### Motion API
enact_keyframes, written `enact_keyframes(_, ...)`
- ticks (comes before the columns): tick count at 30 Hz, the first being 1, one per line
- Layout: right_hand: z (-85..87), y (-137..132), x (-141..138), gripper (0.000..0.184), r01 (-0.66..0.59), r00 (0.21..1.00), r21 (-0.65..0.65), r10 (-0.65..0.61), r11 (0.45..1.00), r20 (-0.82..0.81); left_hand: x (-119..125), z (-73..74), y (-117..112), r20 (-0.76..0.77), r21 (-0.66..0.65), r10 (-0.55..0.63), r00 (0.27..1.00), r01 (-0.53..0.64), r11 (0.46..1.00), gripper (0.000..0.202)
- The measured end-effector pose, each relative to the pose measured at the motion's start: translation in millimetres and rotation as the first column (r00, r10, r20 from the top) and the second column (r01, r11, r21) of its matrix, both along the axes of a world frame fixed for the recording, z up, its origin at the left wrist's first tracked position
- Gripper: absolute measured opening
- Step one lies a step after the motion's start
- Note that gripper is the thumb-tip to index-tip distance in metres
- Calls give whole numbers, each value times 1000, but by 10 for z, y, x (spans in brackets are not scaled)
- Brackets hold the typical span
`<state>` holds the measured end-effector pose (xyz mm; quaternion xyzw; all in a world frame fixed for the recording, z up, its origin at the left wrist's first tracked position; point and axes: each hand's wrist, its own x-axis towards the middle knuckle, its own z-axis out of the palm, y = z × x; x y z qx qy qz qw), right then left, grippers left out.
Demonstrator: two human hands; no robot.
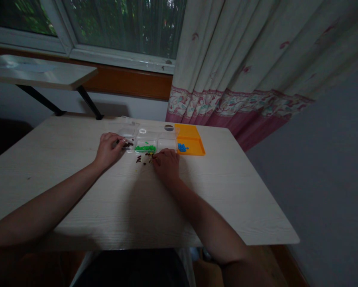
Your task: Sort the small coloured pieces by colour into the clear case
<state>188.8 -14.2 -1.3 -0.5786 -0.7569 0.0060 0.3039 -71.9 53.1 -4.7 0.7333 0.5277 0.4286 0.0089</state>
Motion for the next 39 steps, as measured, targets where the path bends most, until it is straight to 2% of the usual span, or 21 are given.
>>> enact_keyframes(9, 15, -27, -19, 14, 4, 998, 1, -4, 1000, 56, 5, -6, 11, -14, -27, 7, 1000, -8, 1000, 25)
enact_keyframes(16, 48, -33, -3, 14, -26, 983, 41, 18, 999, 181, 10, 5, 4, -17, -26, 8, 1000, -8, 1000, 27)
enact_keyframes(22, 82, -41, -10, 12, -41, 981, 34, 34, 999, 190, 12, 9, -6, -1, -6, -2, 1000, 2, 1000, 27)
enact_keyframes(27, 36, -8, -3, 8, -38, 994, 23, 35, 999, 101, 0, -26, 18, 3, -11, 2, 1000, -2, 1000, 27)
enact_keyframes(31, -12, 41, 19, 8, -39, 999, 25, 40, 999, -33, -7, -34, 24, -4, -13, 4, 1000, -4, 1000, 26)
enact_keyframes(35, -16, 74, 37, 10, -35, 985, 57, 44, 998, -168, -8, -17, 7, -5, -14, -6, 1000, 6, 1000, 27)
enact_keyframes(39, 0, 93, 51, 12, -51, 970, 53, 62, 997, -235, -20, -20, 15, -4, -24, 0, 1000, 0, 1000, 29)
